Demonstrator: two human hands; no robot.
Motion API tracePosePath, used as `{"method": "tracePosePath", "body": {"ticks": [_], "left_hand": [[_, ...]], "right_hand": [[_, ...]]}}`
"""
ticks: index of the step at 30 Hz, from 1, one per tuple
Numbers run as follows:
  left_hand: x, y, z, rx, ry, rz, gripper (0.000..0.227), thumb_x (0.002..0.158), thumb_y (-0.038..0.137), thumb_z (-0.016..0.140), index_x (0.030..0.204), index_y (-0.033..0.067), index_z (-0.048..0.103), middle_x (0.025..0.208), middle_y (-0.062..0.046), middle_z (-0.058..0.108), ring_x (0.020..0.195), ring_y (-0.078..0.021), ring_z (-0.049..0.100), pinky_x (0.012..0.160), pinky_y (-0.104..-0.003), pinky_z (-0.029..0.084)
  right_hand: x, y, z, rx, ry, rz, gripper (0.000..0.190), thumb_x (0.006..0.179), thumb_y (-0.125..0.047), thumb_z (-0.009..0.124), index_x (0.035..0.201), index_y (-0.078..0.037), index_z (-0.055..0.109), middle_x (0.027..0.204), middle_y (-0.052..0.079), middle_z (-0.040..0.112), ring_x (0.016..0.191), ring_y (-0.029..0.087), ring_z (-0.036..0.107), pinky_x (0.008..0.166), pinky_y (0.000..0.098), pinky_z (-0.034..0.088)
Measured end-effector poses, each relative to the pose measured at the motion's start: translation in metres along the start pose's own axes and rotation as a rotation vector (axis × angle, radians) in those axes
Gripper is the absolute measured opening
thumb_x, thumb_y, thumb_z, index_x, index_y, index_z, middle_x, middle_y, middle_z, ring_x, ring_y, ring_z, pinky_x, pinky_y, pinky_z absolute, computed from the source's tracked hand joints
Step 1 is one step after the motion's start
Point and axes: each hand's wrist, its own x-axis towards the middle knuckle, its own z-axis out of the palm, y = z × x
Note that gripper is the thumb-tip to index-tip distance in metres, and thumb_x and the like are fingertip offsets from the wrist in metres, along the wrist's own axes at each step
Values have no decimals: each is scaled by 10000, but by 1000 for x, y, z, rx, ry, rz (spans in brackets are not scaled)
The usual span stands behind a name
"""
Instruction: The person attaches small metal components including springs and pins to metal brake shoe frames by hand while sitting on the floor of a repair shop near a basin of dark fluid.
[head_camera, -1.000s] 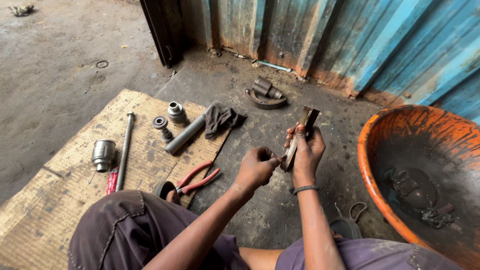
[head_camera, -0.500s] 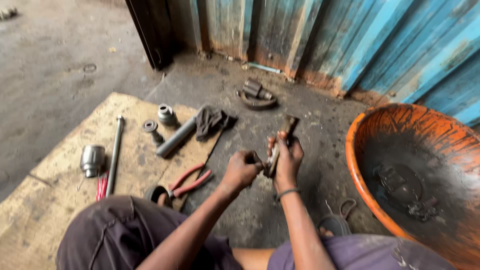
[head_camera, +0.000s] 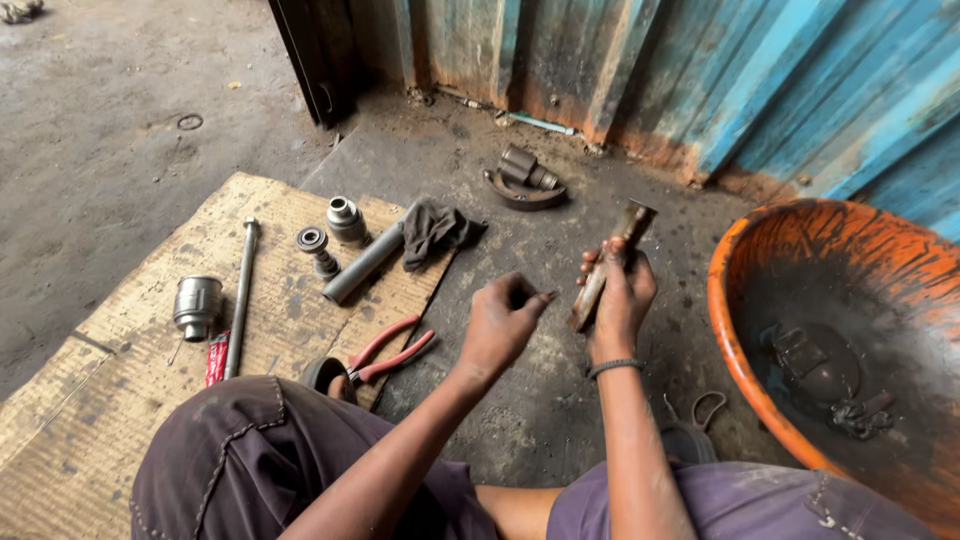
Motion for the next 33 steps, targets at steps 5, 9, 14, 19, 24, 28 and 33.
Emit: {"method": "tracePosePath", "body": {"ticks": [5,9,14,19,24,28,33], "left_hand": [[-15,6,8,92,-25,70,202,832,154,726,795,-36,667,643,-171,653,571,-202,612,589,-383,520],[-18,1,9,70,-106,-16,188,793,127,728,736,-35,652,641,-174,683,570,-208,642,580,-386,534],[-11,-7,11,139,-76,-9,153,776,104,727,737,-28,661,657,-172,683,572,-219,664,575,-396,539],[-21,-6,12,75,-113,57,117,779,82,687,761,-27,650,646,-182,684,580,-219,675,583,-391,550],[-15,-4,10,100,-47,193,145,826,78,689,782,-42,619,674,-212,650,582,-255,659,595,-407,533],[-23,2,7,95,-71,221,128,803,55,680,756,-51,624,655,-217,653,562,-279,672,576,-410,538],[-5,-4,6,117,-38,220,152,829,100,730,803,-28,651,704,-178,700,584,-226,684,595,-385,550]], "right_hand": [[-6,8,12,18,-70,3,168,1031,-203,663,1004,-41,622,871,82,680,735,144,632,620,301,539],[-10,12,9,87,-72,35,157,1000,-194,670,1010,-43,631,878,85,690,732,139,635,620,296,538],[-15,23,5,27,-109,-2,174,984,-193,687,1044,-34,647,911,102,707,750,150,645,647,295,541],[-12,16,5,76,-31,34,237,980,-265,697,1034,-40,648,884,101,707,722,157,642,623,296,547],[-20,21,9,92,-85,52,298,969,-312,717,1039,-29,653,891,95,702,750,159,639,658,302,547],[-16,15,8,154,-57,16,320,947,-313,742,1046,-26,641,898,88,692,756,158,641,647,313,545],[-21,15,13,60,-132,8,283,998,-297,698,1051,-24,644,888,95,700,753,158,642,672,304,553]]}}
